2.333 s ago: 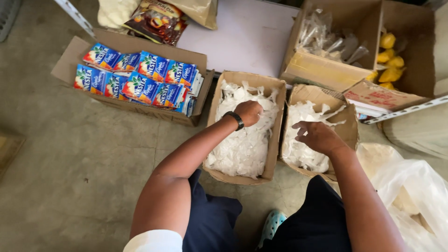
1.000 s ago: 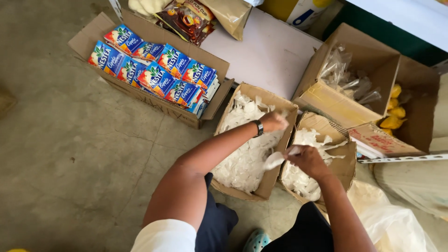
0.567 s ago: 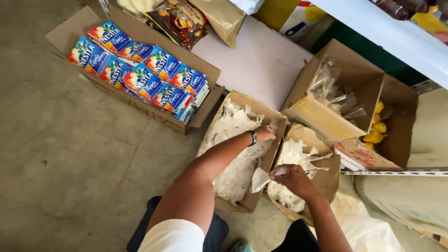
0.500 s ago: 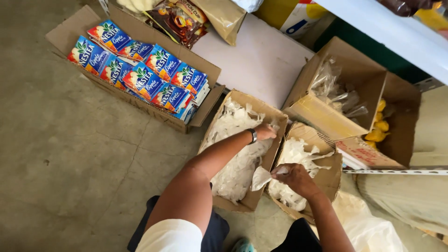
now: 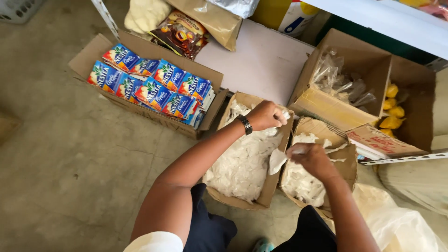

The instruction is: Packing small white items from a bulk container into individual plastic bags.

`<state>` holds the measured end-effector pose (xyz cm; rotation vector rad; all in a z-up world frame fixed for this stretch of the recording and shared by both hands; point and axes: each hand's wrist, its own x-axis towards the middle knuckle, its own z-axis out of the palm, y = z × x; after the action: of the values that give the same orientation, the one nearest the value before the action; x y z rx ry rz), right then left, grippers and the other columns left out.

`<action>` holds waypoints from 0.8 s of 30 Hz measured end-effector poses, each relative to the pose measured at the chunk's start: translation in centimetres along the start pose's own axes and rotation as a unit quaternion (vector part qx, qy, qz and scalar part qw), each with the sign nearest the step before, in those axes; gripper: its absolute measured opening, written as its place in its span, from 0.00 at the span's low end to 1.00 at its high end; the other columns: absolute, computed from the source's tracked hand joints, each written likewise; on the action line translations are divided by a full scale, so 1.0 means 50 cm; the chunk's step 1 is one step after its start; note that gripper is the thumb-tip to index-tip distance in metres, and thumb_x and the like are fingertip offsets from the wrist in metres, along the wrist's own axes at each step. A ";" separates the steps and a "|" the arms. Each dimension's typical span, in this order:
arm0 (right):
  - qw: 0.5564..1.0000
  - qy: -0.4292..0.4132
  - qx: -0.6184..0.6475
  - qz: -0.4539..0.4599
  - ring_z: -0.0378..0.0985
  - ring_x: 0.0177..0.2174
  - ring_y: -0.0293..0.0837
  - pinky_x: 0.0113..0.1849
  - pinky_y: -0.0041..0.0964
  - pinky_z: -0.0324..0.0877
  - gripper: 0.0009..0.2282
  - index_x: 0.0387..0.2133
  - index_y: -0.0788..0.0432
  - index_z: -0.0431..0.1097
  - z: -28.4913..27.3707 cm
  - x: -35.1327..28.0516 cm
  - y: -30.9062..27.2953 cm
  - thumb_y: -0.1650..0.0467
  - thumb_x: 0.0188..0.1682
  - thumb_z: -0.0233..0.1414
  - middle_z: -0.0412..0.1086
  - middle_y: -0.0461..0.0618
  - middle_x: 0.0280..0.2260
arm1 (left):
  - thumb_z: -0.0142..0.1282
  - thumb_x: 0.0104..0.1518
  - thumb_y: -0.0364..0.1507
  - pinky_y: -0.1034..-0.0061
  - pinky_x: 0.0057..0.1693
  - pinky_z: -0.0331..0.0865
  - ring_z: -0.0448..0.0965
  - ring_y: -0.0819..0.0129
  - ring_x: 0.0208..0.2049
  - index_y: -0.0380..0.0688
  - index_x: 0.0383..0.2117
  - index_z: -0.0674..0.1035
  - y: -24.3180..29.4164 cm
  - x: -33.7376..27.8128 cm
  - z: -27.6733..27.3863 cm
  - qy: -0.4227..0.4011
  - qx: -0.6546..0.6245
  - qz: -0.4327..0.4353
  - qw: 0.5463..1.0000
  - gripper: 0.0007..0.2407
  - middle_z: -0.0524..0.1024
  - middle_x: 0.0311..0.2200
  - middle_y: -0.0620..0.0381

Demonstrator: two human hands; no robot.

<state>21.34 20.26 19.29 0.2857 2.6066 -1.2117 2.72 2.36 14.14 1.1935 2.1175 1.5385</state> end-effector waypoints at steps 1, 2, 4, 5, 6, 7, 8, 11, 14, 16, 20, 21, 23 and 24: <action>1.000 -0.001 0.003 -0.001 0.80 0.26 0.38 0.34 0.36 0.78 0.05 0.32 0.59 0.80 -0.009 -0.010 -0.033 0.73 0.45 0.58 0.80 0.48 0.26 | 0.65 0.46 0.26 0.76 0.43 0.78 0.86 0.71 0.31 0.42 0.30 0.89 0.027 -0.003 -0.018 -0.001 0.002 -0.002 1.000 0.07 0.87 0.30 0.53; 1.000 0.026 0.003 -0.003 0.82 0.27 0.39 0.35 0.36 0.79 0.05 0.32 0.59 0.81 -0.019 -0.020 -0.065 0.74 0.45 0.59 0.81 0.47 0.27 | 0.65 0.46 0.25 0.77 0.42 0.79 0.87 0.72 0.30 0.42 0.30 0.89 0.055 -0.006 -0.035 -0.014 -0.020 0.010 1.000 0.07 0.86 0.31 0.54; 0.998 0.055 0.005 -0.004 0.83 0.28 0.39 0.37 0.35 0.80 0.06 0.32 0.58 0.82 -0.027 -0.035 -0.107 0.75 0.44 0.59 0.82 0.47 0.28 | 0.65 0.45 0.24 0.77 0.41 0.80 0.87 0.72 0.30 0.42 0.30 0.88 0.091 -0.013 -0.059 -0.030 -0.041 0.024 0.998 0.07 0.86 0.31 0.54; 0.997 0.060 0.040 -0.012 0.84 0.29 0.40 0.39 0.35 0.79 0.05 0.33 0.57 0.81 -0.027 -0.039 -0.118 0.74 0.46 0.59 0.83 0.48 0.29 | 0.65 0.47 0.23 0.75 0.39 0.80 0.85 0.72 0.29 0.42 0.31 0.88 0.100 -0.017 -0.066 -0.078 -0.124 0.008 0.989 0.06 0.86 0.31 0.54; 0.995 0.065 0.075 -0.021 0.86 0.31 0.41 0.41 0.34 0.79 0.05 0.34 0.56 0.80 -0.027 -0.044 -0.130 0.72 0.47 0.59 0.83 0.49 0.31 | 0.65 0.49 0.22 0.72 0.38 0.80 0.84 0.72 0.28 0.42 0.31 0.87 0.110 -0.022 -0.074 -0.126 -0.206 -0.009 0.970 0.05 0.86 0.30 0.53; 0.995 0.067 0.078 -0.019 0.86 0.31 0.41 0.41 0.34 0.79 0.05 0.34 0.56 0.80 0.011 -0.010 -0.058 0.72 0.47 0.59 0.83 0.49 0.31 | 0.65 0.49 0.22 0.72 0.38 0.80 0.84 0.72 0.28 0.42 0.31 0.87 0.045 -0.028 -0.037 -0.129 -0.205 -0.010 0.970 0.05 0.86 0.30 0.53; 0.993 0.047 -0.099 -0.043 0.84 0.30 0.45 0.39 0.37 0.78 0.05 0.34 0.54 0.80 0.049 0.023 0.013 0.72 0.48 0.58 0.82 0.51 0.31 | 0.64 0.52 0.24 0.67 0.38 0.79 0.84 0.64 0.29 0.40 0.27 0.85 -0.020 -0.036 -0.001 -0.128 0.023 0.001 0.992 0.02 0.84 0.29 0.48; 0.951 0.055 -0.286 -0.104 0.81 0.29 0.53 0.36 0.44 0.76 0.04 0.33 0.54 0.79 0.086 0.056 0.069 0.71 0.46 0.59 0.79 0.57 0.30 | 0.57 0.48 0.20 0.62 0.42 0.77 0.83 0.54 0.33 0.41 0.22 0.85 -0.090 -0.079 0.054 -0.119 0.227 0.040 0.966 0.05 0.83 0.28 0.45; 0.959 0.099 -0.215 -0.156 0.80 0.27 0.54 0.34 0.46 0.75 0.05 0.31 0.56 0.78 0.068 0.041 0.031 0.71 0.42 0.61 0.78 0.59 0.27 | 0.54 0.43 0.17 0.62 0.45 0.76 0.84 0.53 0.36 0.43 0.22 0.86 -0.111 -0.092 0.072 -0.095 0.198 0.058 0.974 0.09 0.83 0.29 0.47; 0.970 0.119 -0.128 -0.170 0.81 0.25 0.50 0.32 0.43 0.76 0.05 0.31 0.56 0.78 0.065 0.034 0.012 0.73 0.42 0.59 0.78 0.57 0.27 | 0.56 0.44 0.19 0.63 0.46 0.76 0.84 0.53 0.36 0.43 0.23 0.86 -0.091 -0.098 0.059 -0.070 0.197 0.055 0.976 0.07 0.83 0.29 0.48; 0.990 0.115 -0.046 -0.075 0.81 0.22 0.43 0.29 0.39 0.75 0.10 0.37 0.60 0.74 0.055 0.017 -0.021 0.73 0.43 0.61 0.78 0.55 0.22 | 0.60 0.44 0.23 0.64 0.45 0.76 0.84 0.55 0.34 0.45 0.22 0.86 -0.004 -0.090 0.040 -0.033 0.140 0.066 0.987 0.04 0.84 0.28 0.52; 0.992 0.110 -0.008 -0.056 0.80 0.22 0.41 0.29 0.37 0.75 0.15 0.44 0.60 0.72 0.053 0.014 -0.039 0.74 0.42 0.61 0.78 0.54 0.23 | 0.60 0.47 0.23 0.65 0.45 0.76 0.84 0.57 0.34 0.45 0.24 0.85 0.007 -0.088 0.039 -0.034 0.125 0.054 0.990 0.03 0.84 0.29 0.52; 0.994 0.102 0.006 -0.046 0.81 0.24 0.40 0.30 0.37 0.75 0.14 0.43 0.62 0.71 0.048 0.016 -0.030 0.74 0.43 0.61 0.78 0.53 0.24 | 0.60 0.46 0.23 0.66 0.45 0.76 0.84 0.58 0.33 0.45 0.24 0.85 0.045 -0.082 0.050 -0.021 0.092 0.057 0.994 0.03 0.83 0.28 0.52; 0.995 0.093 0.020 -0.035 0.82 0.26 0.38 0.30 0.36 0.74 0.14 0.42 0.65 0.71 0.047 0.017 -0.023 0.73 0.44 0.62 0.78 0.53 0.25 | 0.61 0.46 0.23 0.68 0.44 0.75 0.84 0.58 0.33 0.45 0.23 0.85 0.062 -0.081 0.058 -0.007 0.060 0.058 0.997 0.03 0.83 0.28 0.53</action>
<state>20.56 17.76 18.40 0.3322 2.7746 -1.3205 8.50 1.59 14.72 1.3852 2.1944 1.4628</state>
